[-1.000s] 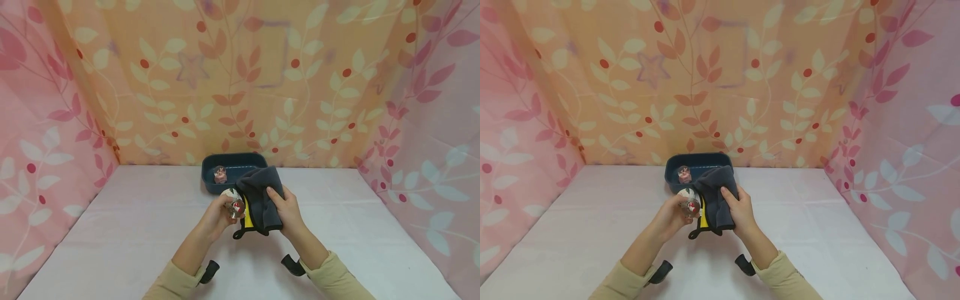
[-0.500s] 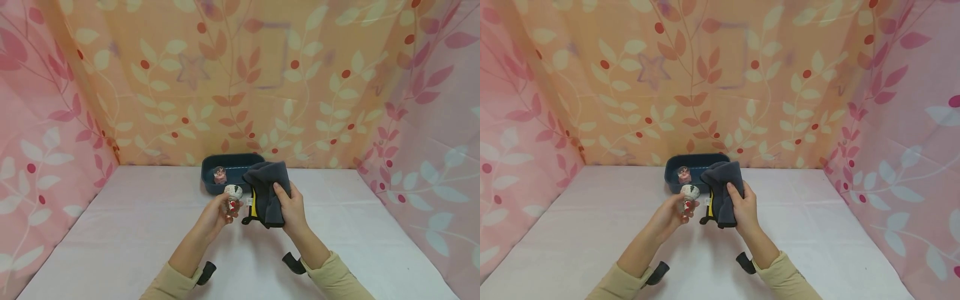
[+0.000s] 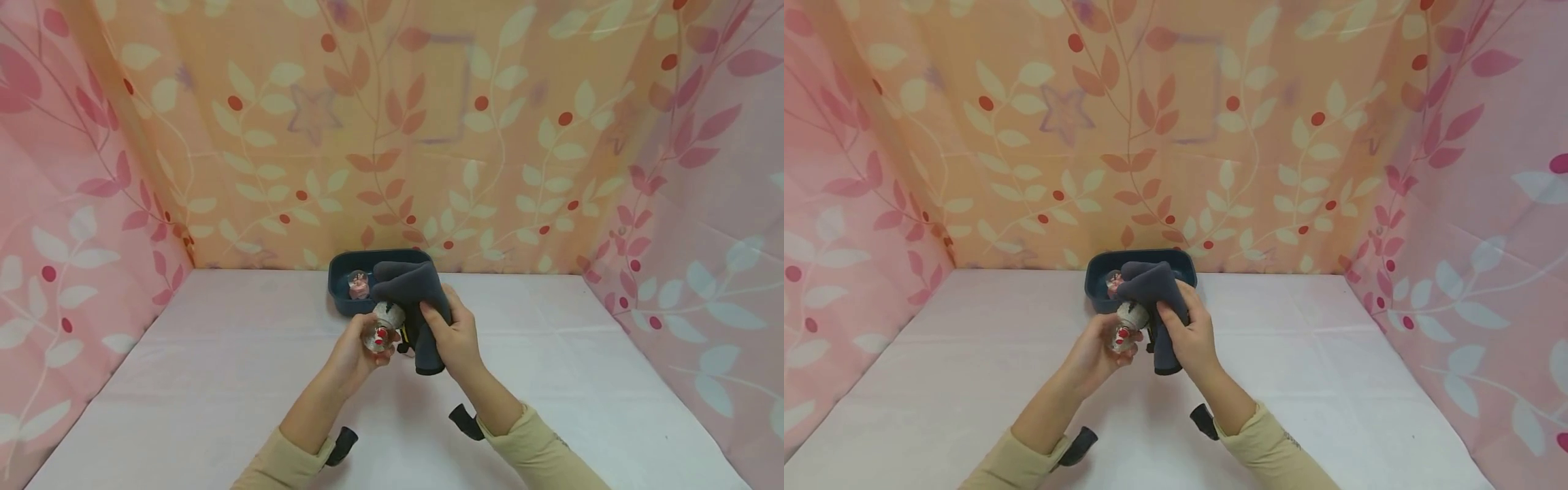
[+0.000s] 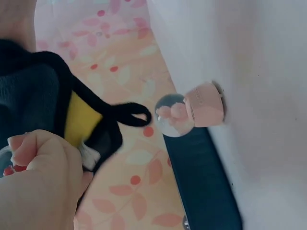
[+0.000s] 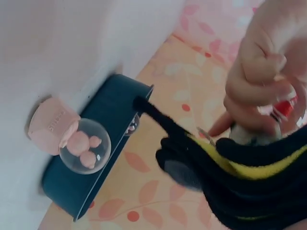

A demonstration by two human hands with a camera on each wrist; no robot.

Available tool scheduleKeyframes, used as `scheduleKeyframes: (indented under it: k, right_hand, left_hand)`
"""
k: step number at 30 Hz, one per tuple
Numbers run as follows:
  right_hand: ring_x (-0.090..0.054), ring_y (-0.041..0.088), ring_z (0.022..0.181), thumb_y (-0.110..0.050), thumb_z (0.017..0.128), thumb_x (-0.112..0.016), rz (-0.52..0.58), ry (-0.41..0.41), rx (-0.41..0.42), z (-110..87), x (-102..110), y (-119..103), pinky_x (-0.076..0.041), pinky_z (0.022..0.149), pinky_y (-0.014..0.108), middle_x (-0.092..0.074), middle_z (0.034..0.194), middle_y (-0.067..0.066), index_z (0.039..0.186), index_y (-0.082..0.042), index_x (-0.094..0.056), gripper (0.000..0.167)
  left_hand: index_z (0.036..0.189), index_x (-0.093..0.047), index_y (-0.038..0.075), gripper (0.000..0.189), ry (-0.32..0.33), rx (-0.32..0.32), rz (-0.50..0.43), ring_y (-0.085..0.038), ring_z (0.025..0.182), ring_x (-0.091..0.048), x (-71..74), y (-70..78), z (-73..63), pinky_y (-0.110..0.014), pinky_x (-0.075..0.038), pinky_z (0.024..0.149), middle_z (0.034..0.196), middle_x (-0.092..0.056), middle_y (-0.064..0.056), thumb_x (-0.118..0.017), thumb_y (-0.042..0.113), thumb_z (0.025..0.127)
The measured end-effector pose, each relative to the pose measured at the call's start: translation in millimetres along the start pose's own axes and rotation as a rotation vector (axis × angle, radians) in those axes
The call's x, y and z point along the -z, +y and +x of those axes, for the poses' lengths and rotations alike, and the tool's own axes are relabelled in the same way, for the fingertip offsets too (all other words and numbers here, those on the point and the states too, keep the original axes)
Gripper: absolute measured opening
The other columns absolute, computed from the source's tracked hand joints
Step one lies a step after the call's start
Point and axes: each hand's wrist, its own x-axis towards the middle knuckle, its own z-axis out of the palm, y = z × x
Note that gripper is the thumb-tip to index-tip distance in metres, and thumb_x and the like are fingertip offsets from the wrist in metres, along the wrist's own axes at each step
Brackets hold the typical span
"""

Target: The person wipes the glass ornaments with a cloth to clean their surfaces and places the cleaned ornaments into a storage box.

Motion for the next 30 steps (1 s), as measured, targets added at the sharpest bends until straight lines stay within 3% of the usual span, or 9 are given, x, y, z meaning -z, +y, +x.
scheduleKeyframes:
  k: [4, 7, 11, 19, 24, 30]
  right_hand:
    - [-0.044, 0.029, 0.127, -0.001, 0.09, -0.061, -0.064, -0.12, 0.068, -2.9, -7, 3, -0.041, 0.098, 0.047, -0.047, 0.141, 0.012, 0.116, 0.004, -0.064, 0.027]
    - [-0.035, 0.036, 0.134, -0.003, 0.087, -0.062, -0.077, -0.204, 0.054, -6.4, -12, 7, -0.031, 0.1, 0.061, -0.038, 0.149, 0.014, 0.111, 0.002, -0.067, 0.024]
    - [-0.036, 0.038, 0.134, -0.006, 0.086, -0.064, -0.103, -0.238, 0.024, -9.5, -15, 11, -0.033, 0.099, 0.062, -0.038, 0.15, 0.012, 0.108, -0.002, -0.069, 0.023]
    - [-0.05, 0.036, 0.122, -0.002, 0.086, -0.067, -0.114, -0.143, 0.032, -7.2, -17, 11, -0.041, 0.095, 0.054, -0.055, 0.132, 0.016, 0.106, 0.002, -0.069, 0.021]
    - [-0.056, 0.027, 0.11, -0.005, 0.089, -0.065, -0.053, -0.085, -0.057, -5.7, -15, 13, -0.046, 0.09, 0.043, -0.062, 0.123, 0.012, 0.114, 0.0, -0.068, 0.025]
    - [-0.057, 0.017, 0.081, -0.007, 0.091, -0.063, 0.079, 0.028, -0.218, -1.3, -15, 13, -0.048, 0.07, 0.028, -0.063, 0.09, 0.008, 0.11, 0.006, -0.064, 0.023]
  left_hand:
    - [0.102, -0.056, 0.007, 0.034, 0.016, -0.021, 0.004, -0.015, 0.064, -0.047, -3.6, -2.6, 1.0, -0.024, -0.034, 0.056, 0.081, -0.055, -0.006, -0.032, 0.03, 0.102]
    - [0.093, -0.058, 0.011, 0.037, 0.05, -0.045, 0.028, -0.014, 0.064, -0.046, -5.4, -4.5, 1.1, -0.025, -0.035, 0.056, 0.078, -0.052, -0.003, -0.03, 0.032, 0.104]
    - [0.086, -0.055, 0.013, 0.039, 0.078, -0.066, 0.066, -0.013, 0.059, -0.043, -7.3, -6.0, 0.4, -0.024, -0.035, 0.055, 0.073, -0.049, -0.001, -0.028, 0.034, 0.105]
    - [0.093, -0.057, 0.01, 0.04, 0.081, -0.06, 0.108, -0.011, 0.056, -0.045, -8.8, -6.5, 0.9, -0.024, -0.037, 0.054, 0.073, -0.056, -0.001, -0.031, 0.038, 0.104]
    - [0.093, -0.057, 0.007, 0.041, 0.062, -0.039, 0.121, -0.012, 0.056, -0.045, -8.6, -6.5, 2.2, -0.024, -0.036, 0.053, 0.072, -0.056, -0.003, -0.033, 0.038, 0.103]
    - [0.104, -0.051, 0.001, 0.036, 0.016, 0.0, 0.089, -0.011, 0.056, -0.045, -7.7, -6.5, 2.1, -0.022, -0.034, 0.053, 0.077, -0.056, -0.004, -0.029, 0.03, 0.099]
